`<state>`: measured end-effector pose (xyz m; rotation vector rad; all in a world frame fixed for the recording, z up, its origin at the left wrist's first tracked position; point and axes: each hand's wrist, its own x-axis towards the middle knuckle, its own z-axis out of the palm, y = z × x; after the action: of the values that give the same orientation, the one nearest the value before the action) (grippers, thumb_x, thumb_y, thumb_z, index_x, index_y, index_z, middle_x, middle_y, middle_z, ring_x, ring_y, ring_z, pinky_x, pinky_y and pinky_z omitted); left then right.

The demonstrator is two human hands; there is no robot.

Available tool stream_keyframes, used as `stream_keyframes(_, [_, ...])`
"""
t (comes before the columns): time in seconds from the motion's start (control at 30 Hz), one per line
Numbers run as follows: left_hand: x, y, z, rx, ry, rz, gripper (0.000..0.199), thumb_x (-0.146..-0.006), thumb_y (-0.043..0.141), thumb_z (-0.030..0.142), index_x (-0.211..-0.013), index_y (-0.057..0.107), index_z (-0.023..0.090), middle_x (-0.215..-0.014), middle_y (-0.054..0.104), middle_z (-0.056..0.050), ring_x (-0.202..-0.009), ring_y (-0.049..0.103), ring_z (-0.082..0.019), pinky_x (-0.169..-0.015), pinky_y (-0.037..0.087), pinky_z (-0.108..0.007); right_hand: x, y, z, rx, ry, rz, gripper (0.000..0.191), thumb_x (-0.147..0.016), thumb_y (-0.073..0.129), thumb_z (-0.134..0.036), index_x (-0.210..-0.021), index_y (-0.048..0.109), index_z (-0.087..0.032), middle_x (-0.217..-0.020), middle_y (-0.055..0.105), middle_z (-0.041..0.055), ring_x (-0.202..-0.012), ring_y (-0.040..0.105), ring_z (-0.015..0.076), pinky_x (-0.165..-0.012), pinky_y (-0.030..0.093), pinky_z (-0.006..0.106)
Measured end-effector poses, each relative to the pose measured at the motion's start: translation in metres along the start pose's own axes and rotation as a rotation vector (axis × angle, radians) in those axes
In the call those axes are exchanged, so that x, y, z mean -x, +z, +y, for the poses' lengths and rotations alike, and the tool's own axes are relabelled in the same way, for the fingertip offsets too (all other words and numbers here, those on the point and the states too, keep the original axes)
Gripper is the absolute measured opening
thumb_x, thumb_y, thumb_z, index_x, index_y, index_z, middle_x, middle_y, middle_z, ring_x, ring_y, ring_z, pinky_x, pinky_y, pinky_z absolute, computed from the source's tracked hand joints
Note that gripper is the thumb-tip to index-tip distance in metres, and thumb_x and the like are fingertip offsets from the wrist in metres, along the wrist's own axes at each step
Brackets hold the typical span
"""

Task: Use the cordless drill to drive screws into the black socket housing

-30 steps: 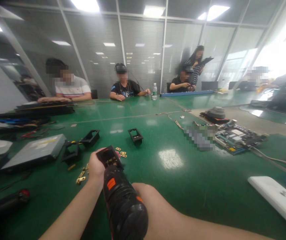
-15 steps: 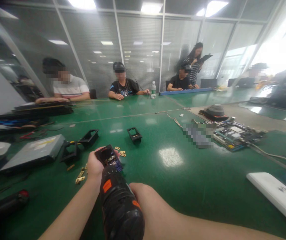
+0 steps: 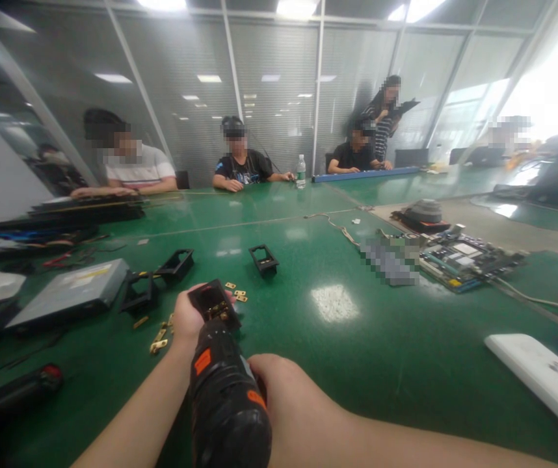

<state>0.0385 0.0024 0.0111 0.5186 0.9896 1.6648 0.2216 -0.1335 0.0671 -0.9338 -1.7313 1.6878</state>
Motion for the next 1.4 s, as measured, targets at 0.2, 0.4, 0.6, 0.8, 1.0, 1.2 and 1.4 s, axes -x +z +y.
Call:
stream_keyframes(0.2, [0.0, 0.001, 0.0, -0.047, -0.008, -0.009, 0.019, -0.076, 0.044, 0.031, -0.083, 0.058, 0.02, -0.06, 0.067, -0.007, -0.054, 0.067, -0.026, -0.05, 0.053, -0.035, 0.002, 0.0, -0.002, 0.02, 0.008, -0.005, 0.03, -0.061, 0.071, -0.021, -0.087, 0.056, -0.015, -0.068, 0.051, -0.0041, -0.062, 0.044, 0.012, -0.058, 0.04, 0.027])
stream_keyframes(0.4, [0.0, 0.0, 0.0, -0.01, -0.054, -0.019, 0.021, -0.081, 0.045, 0.035, -0.082, 0.059, 0.02, -0.06, 0.066, -0.004, -0.062, 0.07, -0.025, -0.059, 0.055, -0.035, 0.001, 0.003, -0.009, -0.015, 0.093, 0.054, 0.041, -0.055, 0.076, -0.031, -0.088, 0.056, -0.014, -0.076, 0.057, 0.0004, -0.069, 0.049, 0.0159, -0.062, 0.041, 0.03])
stream_keyframes(0.6, [0.001, 0.0, 0.001, -0.014, -0.056, -0.018, 0.027, -0.086, 0.045, 0.041, -0.081, 0.059, 0.019, -0.059, 0.065, -0.005, -0.066, 0.072, -0.026, -0.064, 0.057, -0.037, 0.0, 0.001, -0.001, -0.007, 0.014, 0.019, 0.029, -0.06, 0.073, -0.02, -0.083, 0.056, -0.016, -0.069, 0.052, -0.004, -0.062, 0.045, 0.0119, -0.058, 0.039, 0.026])
stream_keyframes(0.8, [0.002, 0.0, 0.002, 0.006, -0.06, -0.045, 0.027, -0.088, 0.045, 0.042, -0.081, 0.058, 0.019, -0.059, 0.065, -0.004, -0.062, 0.07, -0.025, -0.064, 0.057, -0.038, -0.002, 0.001, 0.0, -0.051, 0.071, 0.042, 0.033, -0.057, 0.073, -0.016, -0.086, 0.059, -0.011, -0.07, 0.049, -0.0041, -0.065, 0.04, 0.0116, -0.056, 0.035, 0.024])
stream_keyframes(1.0, [0.005, 0.001, 0.003, 0.011, -0.052, -0.045, 0.031, -0.09, 0.045, 0.047, -0.082, 0.057, 0.019, -0.06, 0.065, -0.004, -0.063, 0.071, -0.025, -0.063, 0.058, -0.038, -0.001, 0.003, -0.008, -0.077, 0.08, 0.033, 0.031, -0.056, 0.075, -0.017, -0.08, 0.057, -0.015, -0.068, 0.048, -0.0047, -0.064, 0.04, 0.0113, -0.057, 0.035, 0.025])
stream_keyframes(1.2, [0.008, 0.0, 0.005, 0.019, -0.026, -0.117, 0.045, -0.086, 0.049, 0.063, -0.082, 0.058, 0.019, -0.062, 0.066, -0.006, -0.066, 0.072, -0.027, -0.062, 0.058, -0.039, 0.004, 0.006, -0.016, -0.092, 0.18, 0.117, 0.041, -0.046, 0.077, -0.026, -0.081, 0.059, -0.016, -0.069, 0.054, -0.0008, -0.077, 0.049, 0.0201, -0.068, 0.041, 0.032])
stream_keyframes(1.4, [0.007, -0.002, 0.003, 0.015, 0.01, -0.154, 0.051, -0.083, 0.049, 0.069, -0.081, 0.057, 0.019, -0.064, 0.068, -0.007, -0.06, 0.07, -0.027, -0.054, 0.055, -0.036, 0.005, 0.004, -0.016, -0.104, 0.126, 0.105, 0.045, -0.046, 0.074, -0.027, -0.087, 0.061, -0.016, -0.071, 0.052, -0.0002, -0.079, 0.051, 0.022, -0.071, 0.046, 0.036])
